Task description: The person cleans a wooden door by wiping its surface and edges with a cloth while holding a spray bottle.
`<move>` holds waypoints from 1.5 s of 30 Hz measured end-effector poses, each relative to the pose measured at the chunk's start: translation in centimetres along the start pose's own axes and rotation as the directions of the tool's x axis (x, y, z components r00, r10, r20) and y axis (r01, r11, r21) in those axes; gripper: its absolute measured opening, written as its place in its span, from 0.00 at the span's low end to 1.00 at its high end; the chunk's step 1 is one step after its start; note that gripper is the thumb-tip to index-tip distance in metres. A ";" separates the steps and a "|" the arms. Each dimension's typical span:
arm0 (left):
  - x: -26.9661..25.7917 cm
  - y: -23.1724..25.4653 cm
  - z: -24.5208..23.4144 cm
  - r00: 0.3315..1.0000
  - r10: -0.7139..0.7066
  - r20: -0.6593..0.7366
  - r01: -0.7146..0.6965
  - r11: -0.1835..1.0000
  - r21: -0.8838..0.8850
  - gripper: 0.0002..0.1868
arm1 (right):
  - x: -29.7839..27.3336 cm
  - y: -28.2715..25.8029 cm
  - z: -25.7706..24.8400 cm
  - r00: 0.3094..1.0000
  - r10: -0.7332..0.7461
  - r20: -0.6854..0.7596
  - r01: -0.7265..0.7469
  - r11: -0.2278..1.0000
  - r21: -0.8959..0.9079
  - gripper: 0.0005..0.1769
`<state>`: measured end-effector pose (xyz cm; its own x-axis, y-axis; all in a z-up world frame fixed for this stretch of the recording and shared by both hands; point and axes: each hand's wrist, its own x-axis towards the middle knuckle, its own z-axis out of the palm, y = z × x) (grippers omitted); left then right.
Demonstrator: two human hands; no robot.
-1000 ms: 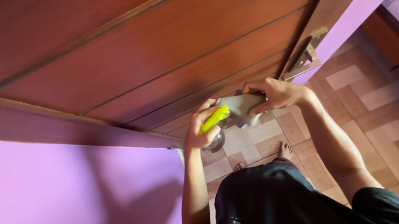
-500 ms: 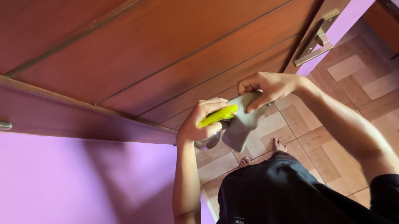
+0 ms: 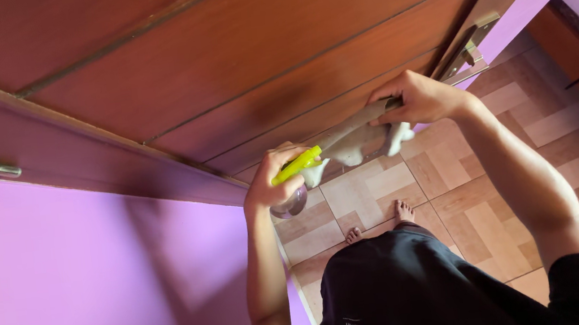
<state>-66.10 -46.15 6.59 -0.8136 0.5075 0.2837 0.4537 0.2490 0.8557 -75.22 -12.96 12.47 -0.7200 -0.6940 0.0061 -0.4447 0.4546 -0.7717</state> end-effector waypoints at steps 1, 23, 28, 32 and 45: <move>-0.2 -0.1 0.1 1.000 0.000 -0.001 0.000 1.000 -0.002 0.27 | -0.1 0.6 -0.3 1.000 0.001 0.001 -0.001 1.000 0.000 0.17; 0.8 3.2 9.7 0.922 0.172 -0.347 -0.225 0.967 -0.120 0.24 | -0.1 6.4 14.5 0.695 0.488 -0.528 0.596 0.019 0.803 0.29; 0.3 1.5 10.9 0.913 -0.089 -0.398 -0.152 0.830 -0.536 0.24 | -1.1 5.4 13.7 0.627 0.572 -0.529 0.633 0.021 0.774 0.30; 1.5 -0.8 12.2 0.849 -0.037 -0.528 -0.242 0.860 -0.450 0.25 | -1.3 5.7 15.5 0.569 0.421 -0.706 0.656 0.284 0.699 0.29; 1.2 -0.2 11.9 0.776 -0.294 -0.558 0.012 0.891 -0.453 0.20 | 0.5 18.5 22.4 0.633 0.130 -0.763 0.531 0.645 0.550 0.22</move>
<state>-62.85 -35.79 1.61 -0.9677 -0.1390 0.2102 0.2299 -0.1457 0.9622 -71.89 -17.41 -16.02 -0.9202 0.0463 0.3886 -0.3758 -0.3822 -0.8442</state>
